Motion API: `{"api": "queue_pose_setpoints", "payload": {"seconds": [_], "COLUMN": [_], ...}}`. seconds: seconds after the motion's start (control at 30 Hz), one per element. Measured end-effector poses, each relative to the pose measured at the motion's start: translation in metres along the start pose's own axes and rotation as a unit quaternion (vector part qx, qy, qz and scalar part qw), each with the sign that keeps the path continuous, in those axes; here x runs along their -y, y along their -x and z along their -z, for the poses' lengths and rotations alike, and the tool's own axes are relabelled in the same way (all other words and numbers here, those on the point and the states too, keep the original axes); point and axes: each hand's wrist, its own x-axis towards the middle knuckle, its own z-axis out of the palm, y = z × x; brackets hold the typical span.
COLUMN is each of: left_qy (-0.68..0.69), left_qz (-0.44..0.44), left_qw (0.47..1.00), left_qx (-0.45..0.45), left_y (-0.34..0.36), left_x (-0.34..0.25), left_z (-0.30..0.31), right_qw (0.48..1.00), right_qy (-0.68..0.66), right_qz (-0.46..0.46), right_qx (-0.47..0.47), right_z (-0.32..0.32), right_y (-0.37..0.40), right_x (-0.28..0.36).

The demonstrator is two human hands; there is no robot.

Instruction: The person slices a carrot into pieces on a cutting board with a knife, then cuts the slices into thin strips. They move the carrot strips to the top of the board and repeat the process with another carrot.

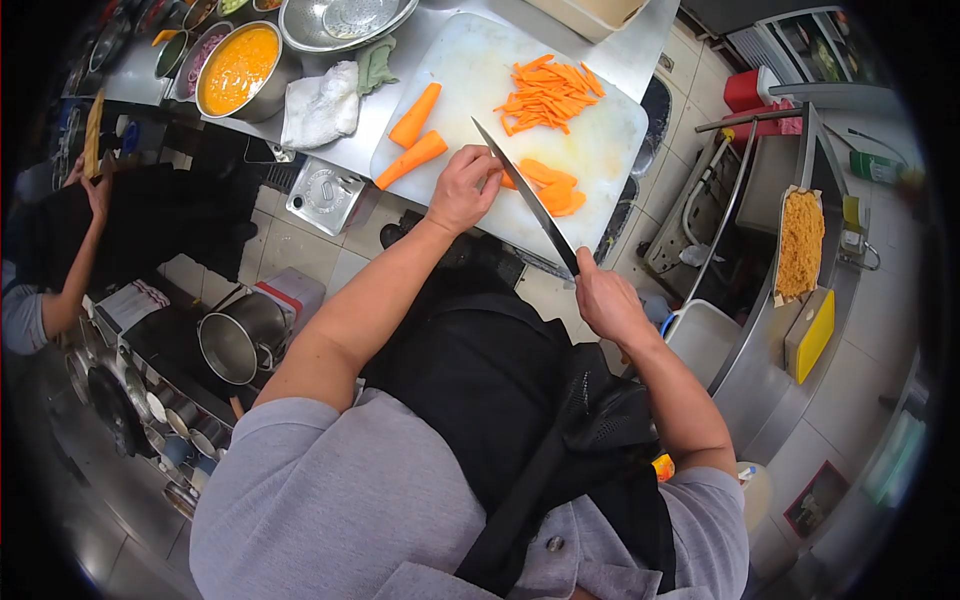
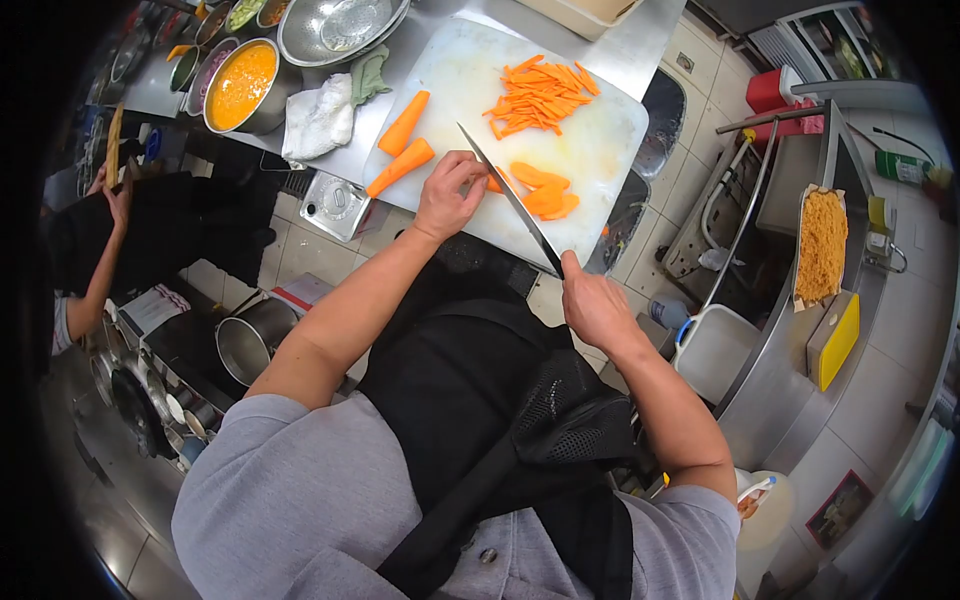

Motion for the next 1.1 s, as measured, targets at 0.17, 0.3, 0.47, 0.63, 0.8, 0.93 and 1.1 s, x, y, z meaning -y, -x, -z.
{"api": "queue_pose_setpoints", "payload": {"seconds": [0.17,0.3,0.47,0.63,0.8,0.93,1.1], "left_qy": [0.006,0.016,0.011,0.002,0.001,0.019,0.013], "left_qz": [0.001,0.004,0.003,0.004,-0.003,0.008,-0.008], "left_qw": [1.000,1.000,1.000,1.000,1.000,1.000,1.000], "left_qx": [0.001,-0.001,-0.003,-0.009,-0.004,0.009,0.000], "left_y": [0.000,0.000,0.001,0.002,0.002,0.002,0.002], "left_x": [-0.002,0.001,0.003,0.002,0.002,-0.003,0.001], "left_z": [0.002,0.001,0.001,0.001,0.003,0.004,0.003], "right_qw": [1.000,0.999,1.000,1.000,0.998,0.998,0.998], "right_qy": [-0.016,-0.023,-0.018,-0.019,-0.033,-0.043,-0.039], "right_qz": [0.020,0.033,0.019,0.020,0.042,0.037,0.024], "right_qx": [-0.018,-0.022,-0.009,-0.003,-0.034,-0.028,-0.041], "right_z": [-0.048,-0.027,0.000,-0.014,-0.049,-0.037,-0.014], "right_y": [-0.045,-0.039,-0.004,-0.009,-0.050,-0.051,-0.022], "right_x": [-0.016,-0.013,0.002,-0.003,-0.006,-0.006,0.001]}}
